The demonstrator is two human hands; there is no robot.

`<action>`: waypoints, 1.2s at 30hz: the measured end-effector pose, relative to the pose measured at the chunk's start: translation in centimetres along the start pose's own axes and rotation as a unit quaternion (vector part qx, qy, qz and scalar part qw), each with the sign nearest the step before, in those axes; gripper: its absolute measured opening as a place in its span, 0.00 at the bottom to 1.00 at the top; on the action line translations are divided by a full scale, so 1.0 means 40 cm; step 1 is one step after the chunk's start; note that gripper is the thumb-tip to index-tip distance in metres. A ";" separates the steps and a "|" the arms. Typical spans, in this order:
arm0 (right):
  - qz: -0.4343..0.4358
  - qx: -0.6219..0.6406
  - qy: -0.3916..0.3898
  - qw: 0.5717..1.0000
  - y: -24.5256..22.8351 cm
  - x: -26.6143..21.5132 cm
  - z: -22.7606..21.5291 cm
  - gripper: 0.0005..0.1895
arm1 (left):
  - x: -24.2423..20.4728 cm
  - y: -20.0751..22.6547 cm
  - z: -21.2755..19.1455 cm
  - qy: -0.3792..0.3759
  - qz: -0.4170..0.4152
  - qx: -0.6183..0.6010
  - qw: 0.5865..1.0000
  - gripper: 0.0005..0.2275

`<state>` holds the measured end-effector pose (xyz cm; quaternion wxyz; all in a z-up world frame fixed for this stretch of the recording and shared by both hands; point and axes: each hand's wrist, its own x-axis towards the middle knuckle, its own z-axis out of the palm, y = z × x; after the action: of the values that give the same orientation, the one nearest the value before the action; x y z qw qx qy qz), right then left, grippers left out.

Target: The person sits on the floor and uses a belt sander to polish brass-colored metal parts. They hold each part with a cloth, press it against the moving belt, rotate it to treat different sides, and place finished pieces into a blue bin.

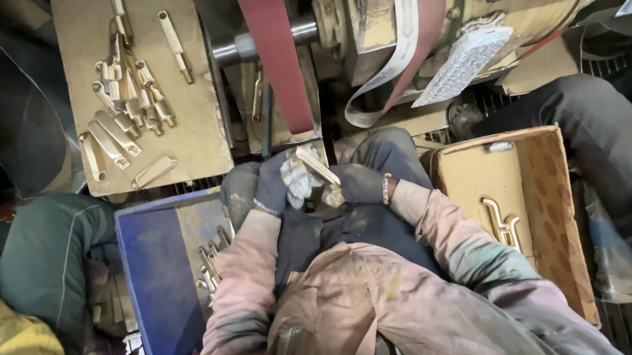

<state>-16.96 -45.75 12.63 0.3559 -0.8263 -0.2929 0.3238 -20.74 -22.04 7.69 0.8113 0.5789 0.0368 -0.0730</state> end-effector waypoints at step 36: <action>0.035 -0.073 0.349 0.934 -0.063 -0.162 -0.058 0.20 | 0.148 -0.181 -0.071 0.057 -0.159 -0.174 0.970 0.10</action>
<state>-19.88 -49.84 17.96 0.3626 -0.9207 -0.1445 0.0047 -16.02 -22.12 -0.85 0.8741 0.4189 0.1863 -0.1604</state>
